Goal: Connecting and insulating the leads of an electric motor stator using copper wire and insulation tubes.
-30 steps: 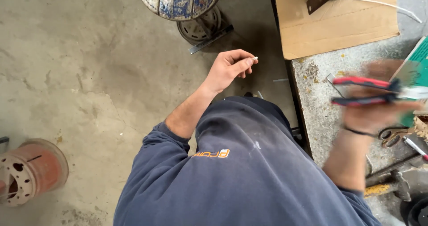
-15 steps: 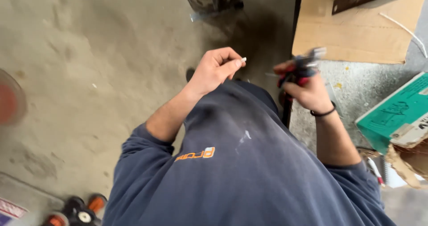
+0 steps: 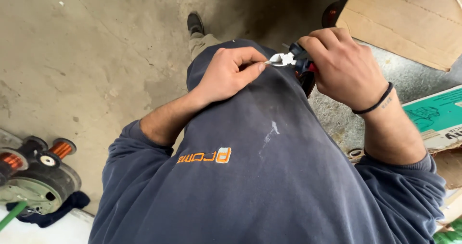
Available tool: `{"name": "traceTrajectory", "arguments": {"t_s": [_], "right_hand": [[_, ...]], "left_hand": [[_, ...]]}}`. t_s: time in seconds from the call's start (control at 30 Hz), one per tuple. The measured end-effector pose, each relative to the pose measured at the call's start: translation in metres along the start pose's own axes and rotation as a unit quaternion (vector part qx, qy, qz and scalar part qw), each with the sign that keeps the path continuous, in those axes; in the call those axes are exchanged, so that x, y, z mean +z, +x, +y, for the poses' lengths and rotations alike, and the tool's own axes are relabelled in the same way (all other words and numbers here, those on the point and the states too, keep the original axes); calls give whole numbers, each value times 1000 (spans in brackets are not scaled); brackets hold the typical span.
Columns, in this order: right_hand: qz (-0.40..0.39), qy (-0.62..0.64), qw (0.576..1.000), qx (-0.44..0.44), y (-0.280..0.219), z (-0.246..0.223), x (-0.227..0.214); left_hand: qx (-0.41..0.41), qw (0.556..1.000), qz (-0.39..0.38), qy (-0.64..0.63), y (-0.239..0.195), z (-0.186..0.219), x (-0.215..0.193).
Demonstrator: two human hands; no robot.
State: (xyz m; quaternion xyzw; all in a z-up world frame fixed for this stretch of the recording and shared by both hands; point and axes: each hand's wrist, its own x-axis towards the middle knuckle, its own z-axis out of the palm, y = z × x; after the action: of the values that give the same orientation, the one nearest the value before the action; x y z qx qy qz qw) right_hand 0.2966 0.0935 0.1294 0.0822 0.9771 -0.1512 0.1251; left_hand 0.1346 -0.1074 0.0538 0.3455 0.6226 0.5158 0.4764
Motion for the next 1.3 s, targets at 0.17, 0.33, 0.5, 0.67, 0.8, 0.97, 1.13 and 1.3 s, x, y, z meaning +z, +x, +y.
{"name": "traceTrajectory", "arguments": {"t_s": [0.17, 0.33, 0.5, 0.67, 0.8, 0.97, 1.13, 1.3], "right_hand": [[4, -16, 1000, 5, -4, 0, -2], [13, -42, 999, 3, -5, -6, -5], [35, -90, 995, -6, -3, -7, -3], [45, -101, 994, -11, 1, -12, 0], [48, -114, 992, -13, 7, -16, 0], [49, -133, 990, -17, 16, -23, 2], [87, -166, 982, -8, 19, -32, 13], [47, -135, 990, 4, 19, -22, 31]], "left_hand": [[3, 1000, -19, 18, 4, 3, -1], [-1, 997, -45, 61, 8, 5, -7], [0, 998, -55, 42, 10, 0, -10], [-8, 998, -62, 22, 11, 0, -16], [-1, 998, -63, 24, 11, -2, -22], [-7, 997, -68, 19, 8, -3, -32], [40, 994, -73, 74, 7, -9, -39], [-30, 991, -101, 85, 17, -16, -40]]}}
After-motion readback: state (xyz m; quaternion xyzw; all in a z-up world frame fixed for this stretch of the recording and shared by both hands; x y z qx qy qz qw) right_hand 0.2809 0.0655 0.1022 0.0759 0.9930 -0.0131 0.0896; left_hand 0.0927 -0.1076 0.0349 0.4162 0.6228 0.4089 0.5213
